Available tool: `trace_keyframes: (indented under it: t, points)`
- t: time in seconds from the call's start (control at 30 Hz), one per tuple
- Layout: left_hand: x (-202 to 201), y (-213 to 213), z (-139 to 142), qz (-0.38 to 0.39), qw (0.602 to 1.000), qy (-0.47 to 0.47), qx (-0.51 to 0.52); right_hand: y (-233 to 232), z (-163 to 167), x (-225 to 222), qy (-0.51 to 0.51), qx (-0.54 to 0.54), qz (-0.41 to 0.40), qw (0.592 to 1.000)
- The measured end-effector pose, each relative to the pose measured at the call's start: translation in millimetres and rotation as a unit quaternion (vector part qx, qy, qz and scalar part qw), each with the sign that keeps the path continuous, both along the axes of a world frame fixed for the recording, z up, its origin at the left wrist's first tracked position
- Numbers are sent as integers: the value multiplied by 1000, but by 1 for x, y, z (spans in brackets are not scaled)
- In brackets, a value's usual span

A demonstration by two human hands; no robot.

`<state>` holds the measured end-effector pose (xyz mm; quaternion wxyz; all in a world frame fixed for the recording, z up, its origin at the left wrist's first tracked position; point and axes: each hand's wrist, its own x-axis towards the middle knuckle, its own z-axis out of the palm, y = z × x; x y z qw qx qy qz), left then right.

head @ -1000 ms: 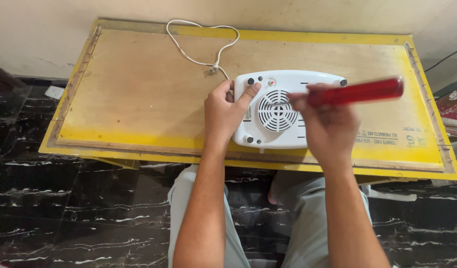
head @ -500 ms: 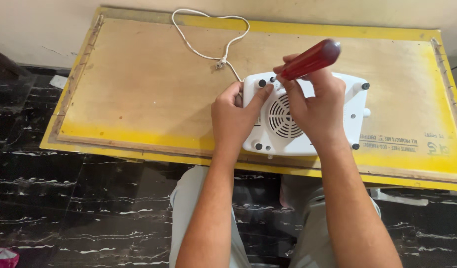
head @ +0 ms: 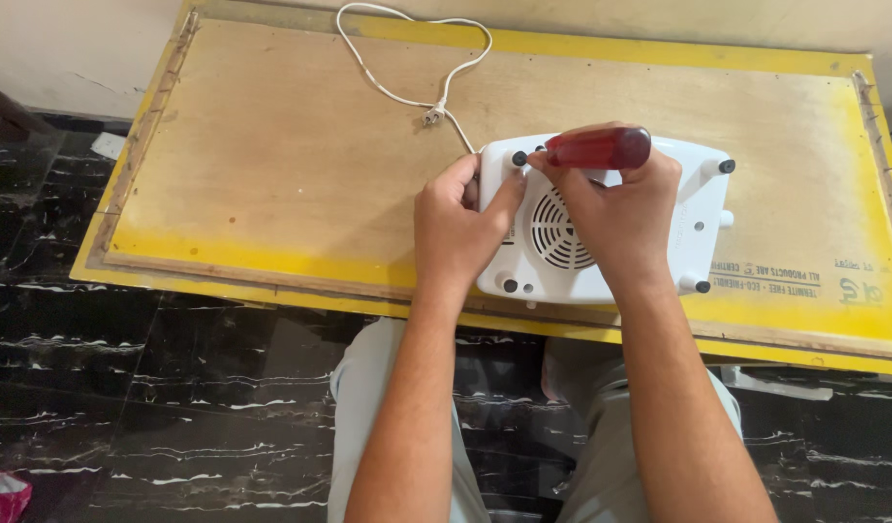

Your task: The person uses a red screwdriver to unscrew the base of a small white electric appliance, separates the base cover from the housing to expose the motor and wiring, then works on the internal components and wires, manipulating the wiring and repositioning the cover.

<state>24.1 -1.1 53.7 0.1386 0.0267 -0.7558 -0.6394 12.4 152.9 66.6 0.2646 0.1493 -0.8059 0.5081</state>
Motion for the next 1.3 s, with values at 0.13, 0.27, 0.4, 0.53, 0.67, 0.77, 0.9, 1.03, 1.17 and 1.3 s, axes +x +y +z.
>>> trace_keyframes:
  t: [0.13,0.27,0.4,0.53,0.67,0.77,0.9,1.03,1.17,1.3]
  points:
    - [2,0,1,7,1000,-12,-13,-1,2,2,6,-22,69,997]
    - [2,-1,2,11,1000,-15,-18,-4,8,6,-23,-69,100,992]
    - [3,-1,1,12,1000,-17,-15,-6,10,9,-66,-105,106,987]
    - [2,-1,0,11,1000,-6,-14,-8,3,6,-10,-41,37,998]
    - [1,-1,-1,2,1000,0,-7,-10,-2,5,-64,-72,-24,995]
    - [1,-2,-1,3,1000,1,-11,-12,-1,8,-60,-86,7,994]
    - [2,-1,-1,3,1000,-10,-10,-12,3,12,-20,-112,45,992]
    - [3,-2,-2,-3,1000,-2,3,-12,1,11,-29,-59,-16,998]
    - [3,-2,-3,2,1000,-6,0,-12,-6,10,-47,-82,3,996]
    - [1,1,-6,23,1000,8,-17,-5,-13,10,-1,-78,32,996]
